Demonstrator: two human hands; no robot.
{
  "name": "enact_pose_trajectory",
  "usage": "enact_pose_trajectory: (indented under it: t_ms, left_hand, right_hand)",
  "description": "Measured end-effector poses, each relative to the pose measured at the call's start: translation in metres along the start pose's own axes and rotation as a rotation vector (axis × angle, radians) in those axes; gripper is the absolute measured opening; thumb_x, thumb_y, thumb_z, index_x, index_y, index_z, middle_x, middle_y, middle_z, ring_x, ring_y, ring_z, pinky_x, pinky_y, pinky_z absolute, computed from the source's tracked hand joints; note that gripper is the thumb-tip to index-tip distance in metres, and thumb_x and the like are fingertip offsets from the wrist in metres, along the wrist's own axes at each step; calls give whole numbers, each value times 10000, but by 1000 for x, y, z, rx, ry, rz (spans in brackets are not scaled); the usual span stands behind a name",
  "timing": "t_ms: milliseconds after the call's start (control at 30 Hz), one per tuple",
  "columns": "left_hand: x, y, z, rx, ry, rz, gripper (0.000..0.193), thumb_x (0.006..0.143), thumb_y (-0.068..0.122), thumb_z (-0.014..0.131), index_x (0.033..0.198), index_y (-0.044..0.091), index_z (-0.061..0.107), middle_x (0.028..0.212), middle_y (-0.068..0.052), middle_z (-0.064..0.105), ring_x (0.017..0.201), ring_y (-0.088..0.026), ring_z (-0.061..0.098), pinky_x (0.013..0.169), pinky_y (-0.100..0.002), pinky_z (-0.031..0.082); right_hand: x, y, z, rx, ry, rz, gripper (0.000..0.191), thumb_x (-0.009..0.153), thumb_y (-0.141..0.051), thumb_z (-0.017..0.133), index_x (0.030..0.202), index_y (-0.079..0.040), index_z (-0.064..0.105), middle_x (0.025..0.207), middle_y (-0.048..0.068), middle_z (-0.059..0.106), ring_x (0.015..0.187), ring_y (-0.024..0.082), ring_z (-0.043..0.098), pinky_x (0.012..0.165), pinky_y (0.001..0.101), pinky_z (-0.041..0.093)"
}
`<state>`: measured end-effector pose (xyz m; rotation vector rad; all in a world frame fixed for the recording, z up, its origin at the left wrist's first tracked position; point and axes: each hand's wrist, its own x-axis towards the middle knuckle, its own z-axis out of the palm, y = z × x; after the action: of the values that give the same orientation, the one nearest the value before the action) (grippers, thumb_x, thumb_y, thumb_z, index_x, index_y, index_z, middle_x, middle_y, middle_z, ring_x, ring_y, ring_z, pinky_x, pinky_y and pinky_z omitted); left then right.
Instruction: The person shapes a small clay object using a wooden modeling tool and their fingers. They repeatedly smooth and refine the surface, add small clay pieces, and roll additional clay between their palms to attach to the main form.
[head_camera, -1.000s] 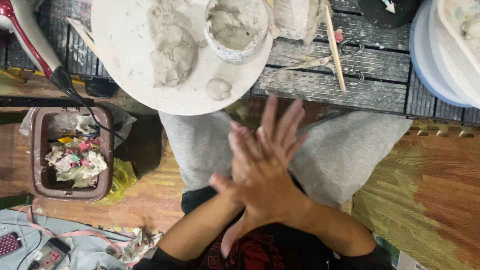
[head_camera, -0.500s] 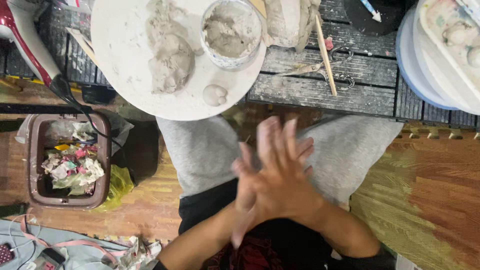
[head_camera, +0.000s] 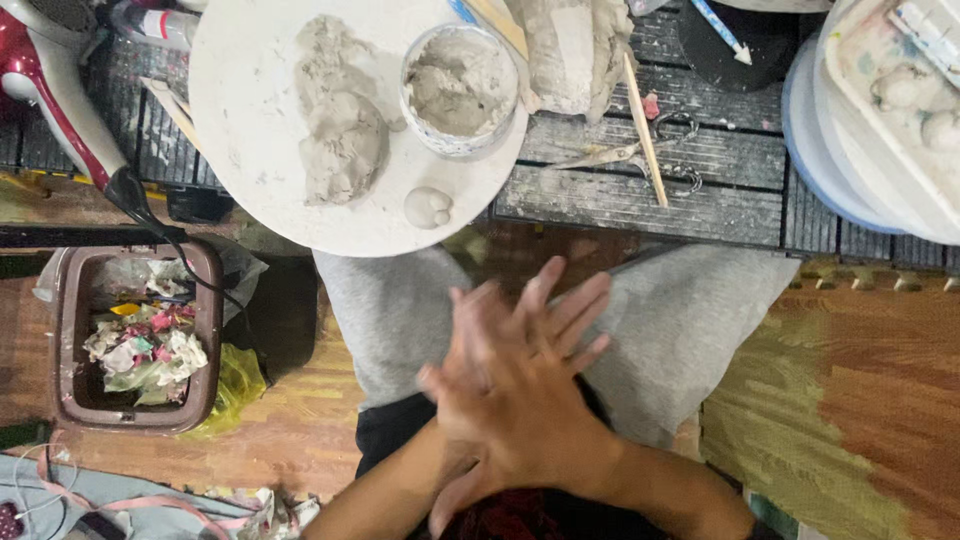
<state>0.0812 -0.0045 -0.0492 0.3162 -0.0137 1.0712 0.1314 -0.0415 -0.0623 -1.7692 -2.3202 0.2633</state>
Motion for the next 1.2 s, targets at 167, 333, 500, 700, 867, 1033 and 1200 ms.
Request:
enact_pose_trajectory:
  t_ms: [167, 333, 500, 700, 867, 1033, 1200]
  left_hand:
    - [-29, 25, -40, -194, 14, -457, 1013, 964, 838, 158, 1702, 149, 78, 1774, -191, 45, 1646, -337, 72, 1345, -491, 119]
    - [-33, 28, -48, -309, 202, -531, 952, 953, 812, 186, 1688, 212, 105, 1769, -114, 78, 1620, -288, 85, 1286, -457, 123]
    - [-9, 42, -18, -410, 166, -460, 908, 999, 786, 166, 1688, 199, 94, 1735, -197, 78, 1600, -360, 99, 1286, -487, 147]
    - [-17, 40, -30, -329, 120, -460, 910, 1014, 789, 119, 1705, 196, 97, 1756, -218, 79, 1618, -369, 107, 1289, -416, 191]
    - [-21, 49, -21, -79, 143, -415, 889, 1034, 755, 117, 1676, 149, 218, 1679, -228, 268, 1562, -358, 300, 1275, -447, 331]
    - [-18, 87, -3, 1314, -65, 121, 473, 1171, 419, 465, 1546, 131, 482, 1550, -141, 531, 1433, -276, 514, 1225, -403, 444]
    - [3, 124, 5, 2227, -94, 331, 501, 1005, 28, 674, 1484, 64, 532, 1498, -180, 535, 1401, -351, 513, 1177, -467, 459]
  right_hand:
    - [77, -62, -43, 339, 712, 1026, 1041, 930, -816, 304, 1650, -108, 53, 1773, 278, 94, 1667, 454, 85, 1379, 719, 3]
    - [-6, 13, -42, 604, 420, -220, 1240, 801, -870, 584, 1685, -197, 33, 1728, 193, -18, 1636, 377, -30, 1289, 670, -87]
    - [-67, 47, 18, 437, 335, -68, 796, 749, -597, 858, 1367, -164, 606, 1639, 167, 334, 1602, 386, 172, 1298, 710, -34]
    - [-41, 32, -12, 483, 344, -34, 310, 774, -346, 895, 1044, -227, 797, 1530, 83, 507, 1560, 342, 296, 1314, 684, 47]
    - [-52, 35, -7, 595, 375, -23, 232, 742, -313, 885, 944, -252, 788, 1487, 40, 538, 1531, 308, 335, 1320, 625, 98]
    - [-63, 45, -11, 701, 553, 5, 220, 784, -268, 859, 932, -148, 749, 1121, 27, 743, 1196, 242, 687, 1139, 523, 467]
    - [-54, 42, -16, 818, 593, 10, 198, 851, -169, 833, 945, -49, 707, 937, 79, 783, 949, 246, 796, 904, 441, 607]
